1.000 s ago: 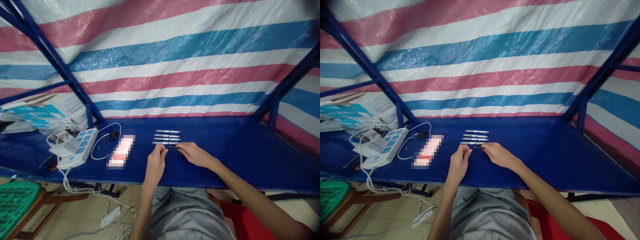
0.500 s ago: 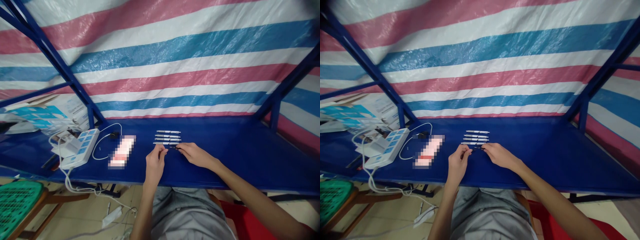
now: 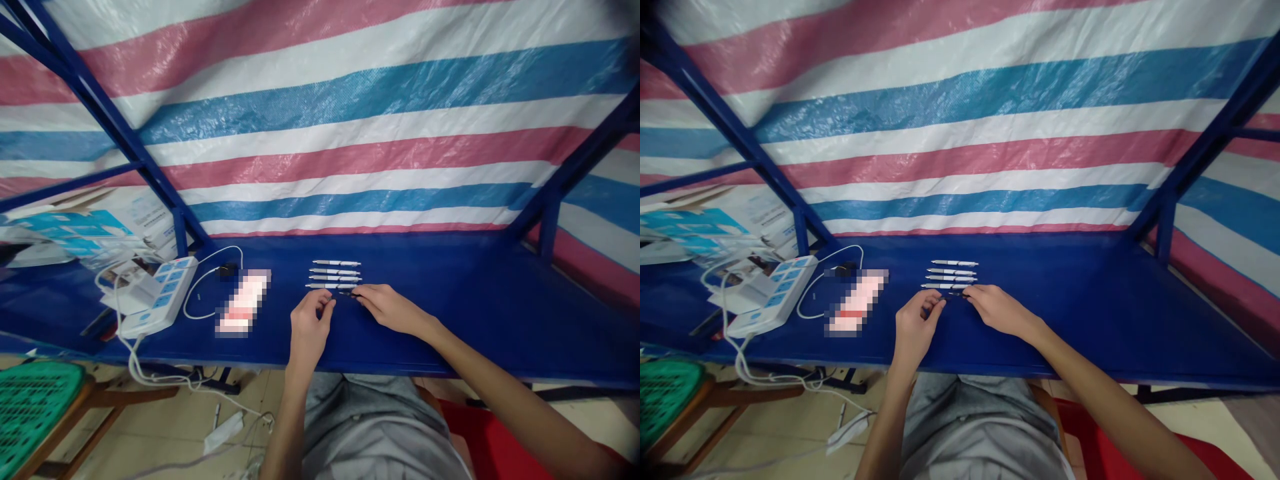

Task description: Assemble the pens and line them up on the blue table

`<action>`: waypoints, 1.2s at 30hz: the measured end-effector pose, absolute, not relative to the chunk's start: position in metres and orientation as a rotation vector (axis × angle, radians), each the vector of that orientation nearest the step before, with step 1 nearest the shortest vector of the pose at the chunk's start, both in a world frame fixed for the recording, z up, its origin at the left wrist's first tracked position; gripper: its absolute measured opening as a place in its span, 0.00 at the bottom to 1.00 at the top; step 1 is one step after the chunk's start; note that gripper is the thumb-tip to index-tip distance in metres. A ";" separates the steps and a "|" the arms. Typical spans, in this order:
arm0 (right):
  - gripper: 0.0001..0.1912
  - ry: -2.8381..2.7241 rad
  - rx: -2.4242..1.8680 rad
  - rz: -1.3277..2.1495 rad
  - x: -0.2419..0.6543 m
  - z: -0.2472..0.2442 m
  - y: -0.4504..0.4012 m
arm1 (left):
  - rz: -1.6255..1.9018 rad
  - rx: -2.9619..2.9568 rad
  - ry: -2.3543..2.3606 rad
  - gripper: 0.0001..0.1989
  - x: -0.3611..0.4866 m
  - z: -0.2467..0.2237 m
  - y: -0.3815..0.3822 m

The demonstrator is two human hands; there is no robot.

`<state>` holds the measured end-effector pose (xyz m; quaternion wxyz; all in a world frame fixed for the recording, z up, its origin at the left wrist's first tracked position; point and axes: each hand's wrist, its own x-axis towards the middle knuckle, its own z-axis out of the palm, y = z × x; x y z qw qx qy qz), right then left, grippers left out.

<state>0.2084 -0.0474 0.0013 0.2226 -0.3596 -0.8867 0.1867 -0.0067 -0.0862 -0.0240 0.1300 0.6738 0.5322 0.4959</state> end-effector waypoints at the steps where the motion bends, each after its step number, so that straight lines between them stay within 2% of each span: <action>1: 0.13 -2.446 -0.991 0.515 0.208 0.002 -0.048 | 1.447 1.962 1.544 0.04 -0.007 -0.024 -0.086; 18: 0.13 -2.452 -0.981 0.503 0.209 0.000 -0.047 | 1.448 1.905 1.505 0.09 -0.008 -0.018 -0.090; 36: 0.12 -2.484 -0.984 0.468 0.210 -0.001 -0.047 | 1.405 1.914 1.565 0.05 -0.009 -0.022 -0.087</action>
